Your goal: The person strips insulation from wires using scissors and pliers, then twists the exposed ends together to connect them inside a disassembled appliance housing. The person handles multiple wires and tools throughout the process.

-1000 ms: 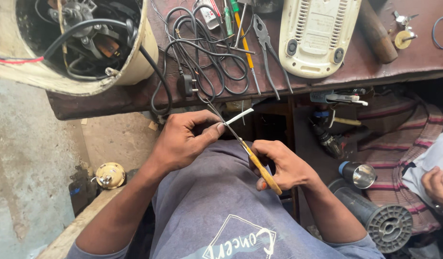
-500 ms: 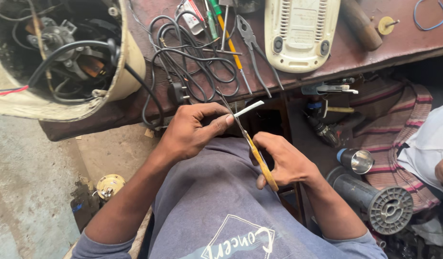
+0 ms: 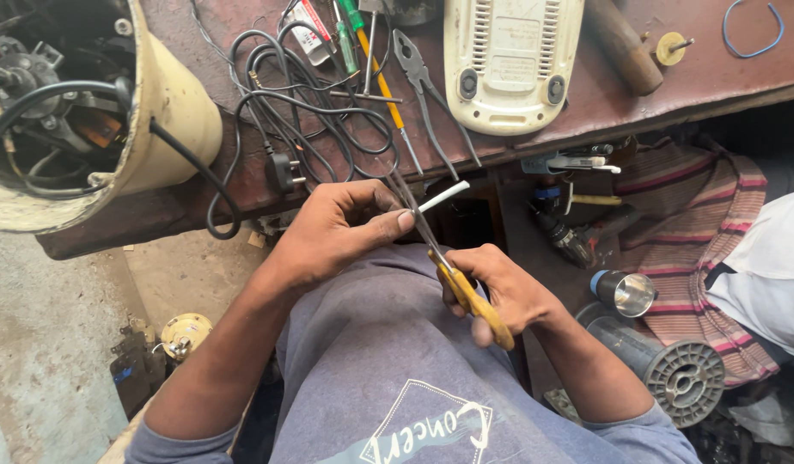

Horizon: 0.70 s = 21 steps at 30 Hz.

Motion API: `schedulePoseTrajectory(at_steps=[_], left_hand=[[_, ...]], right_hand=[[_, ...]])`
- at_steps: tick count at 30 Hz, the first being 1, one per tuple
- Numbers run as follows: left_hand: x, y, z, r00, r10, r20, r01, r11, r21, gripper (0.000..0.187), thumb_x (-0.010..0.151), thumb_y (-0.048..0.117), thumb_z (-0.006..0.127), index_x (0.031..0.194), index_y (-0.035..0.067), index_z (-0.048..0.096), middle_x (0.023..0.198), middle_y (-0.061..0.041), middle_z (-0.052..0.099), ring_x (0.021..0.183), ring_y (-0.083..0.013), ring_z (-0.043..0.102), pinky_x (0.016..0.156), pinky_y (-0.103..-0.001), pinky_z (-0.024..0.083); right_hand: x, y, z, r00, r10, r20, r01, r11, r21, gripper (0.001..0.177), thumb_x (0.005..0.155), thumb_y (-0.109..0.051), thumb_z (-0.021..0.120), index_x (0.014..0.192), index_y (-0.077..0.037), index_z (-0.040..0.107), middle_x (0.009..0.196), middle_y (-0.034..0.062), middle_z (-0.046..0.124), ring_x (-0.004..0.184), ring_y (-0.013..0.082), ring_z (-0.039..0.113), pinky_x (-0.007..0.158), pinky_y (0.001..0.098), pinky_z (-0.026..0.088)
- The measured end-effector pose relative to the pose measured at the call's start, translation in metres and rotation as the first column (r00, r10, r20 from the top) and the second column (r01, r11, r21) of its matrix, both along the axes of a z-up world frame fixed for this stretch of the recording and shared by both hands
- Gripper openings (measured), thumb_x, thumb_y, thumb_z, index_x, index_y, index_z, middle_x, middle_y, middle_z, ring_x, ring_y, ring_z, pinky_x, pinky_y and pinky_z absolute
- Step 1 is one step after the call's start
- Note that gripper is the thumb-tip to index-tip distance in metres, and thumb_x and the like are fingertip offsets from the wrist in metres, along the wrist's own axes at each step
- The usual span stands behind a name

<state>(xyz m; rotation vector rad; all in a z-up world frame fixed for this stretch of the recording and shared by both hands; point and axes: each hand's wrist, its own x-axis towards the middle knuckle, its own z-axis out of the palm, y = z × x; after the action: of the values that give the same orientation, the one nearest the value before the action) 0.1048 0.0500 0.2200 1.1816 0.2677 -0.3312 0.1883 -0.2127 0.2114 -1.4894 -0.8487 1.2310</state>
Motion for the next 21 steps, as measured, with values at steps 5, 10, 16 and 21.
schedulePoseTrajectory(at_steps=[5, 10, 16, 21], left_hand=[[0.009, -0.017, -0.013, 0.997, 0.046, 0.064, -0.031, 0.973, -0.227, 0.024, 0.091, 0.015, 0.078, 0.107, 0.005, 0.064, 0.098, 0.003, 0.066, 0.093, -0.0048, 0.062, 0.083, -0.024, 0.052], [0.019, -0.002, -0.016, 0.998, -0.010, 0.058, 0.025, 0.966, -0.256, 0.024, 0.106, 0.024, 0.068, 0.113, 0.001, 0.067, 0.101, -0.005, 0.068, 0.091, -0.0126, 0.062, 0.086, -0.030, 0.051], [0.025, 0.021, -0.016, 0.968, 0.045, 0.246, 0.056, 0.920, -0.387, 0.048, 0.093, 0.016, 0.076, 0.137, 0.010, 0.058, 0.120, -0.003, 0.062, 0.113, -0.0129, 0.061, 0.103, -0.033, 0.049], [0.029, 0.015, -0.026, 0.984, 0.038, 0.172, 0.025, 0.937, -0.350, 0.035, 0.100, 0.008, 0.073, 0.132, -0.002, 0.065, 0.125, -0.009, 0.063, 0.118, -0.0168, 0.061, 0.108, -0.036, 0.048]], right_hand=[[0.017, -0.001, 0.007, 0.980, -0.036, -0.194, 0.045, 0.998, 0.042, 0.092, 0.059, -0.093, 0.071, 0.085, -0.006, 0.056, 0.070, 0.0002, 0.063, 0.063, 0.0088, 0.065, 0.056, 0.0233, 0.051], [0.030, 0.002, 0.010, 0.994, 0.007, -0.113, -0.001, 0.998, 0.056, 0.092, 0.059, -0.094, 0.070, 0.085, -0.007, 0.058, 0.066, -0.0017, 0.064, 0.060, 0.0077, 0.066, 0.055, 0.0226, 0.052], [0.031, 0.008, 0.002, 0.990, 0.056, -0.128, -0.050, 0.998, 0.050, 0.084, 0.066, -0.087, 0.077, 0.079, -0.007, 0.054, 0.065, -0.0009, 0.061, 0.058, 0.0093, 0.065, 0.054, 0.0238, 0.050], [0.031, 0.017, -0.005, 0.990, 0.038, -0.135, -0.028, 0.997, 0.072, 0.089, 0.061, -0.092, 0.073, 0.083, -0.007, 0.056, 0.067, -0.0016, 0.062, 0.060, 0.0078, 0.065, 0.055, 0.0221, 0.051]])
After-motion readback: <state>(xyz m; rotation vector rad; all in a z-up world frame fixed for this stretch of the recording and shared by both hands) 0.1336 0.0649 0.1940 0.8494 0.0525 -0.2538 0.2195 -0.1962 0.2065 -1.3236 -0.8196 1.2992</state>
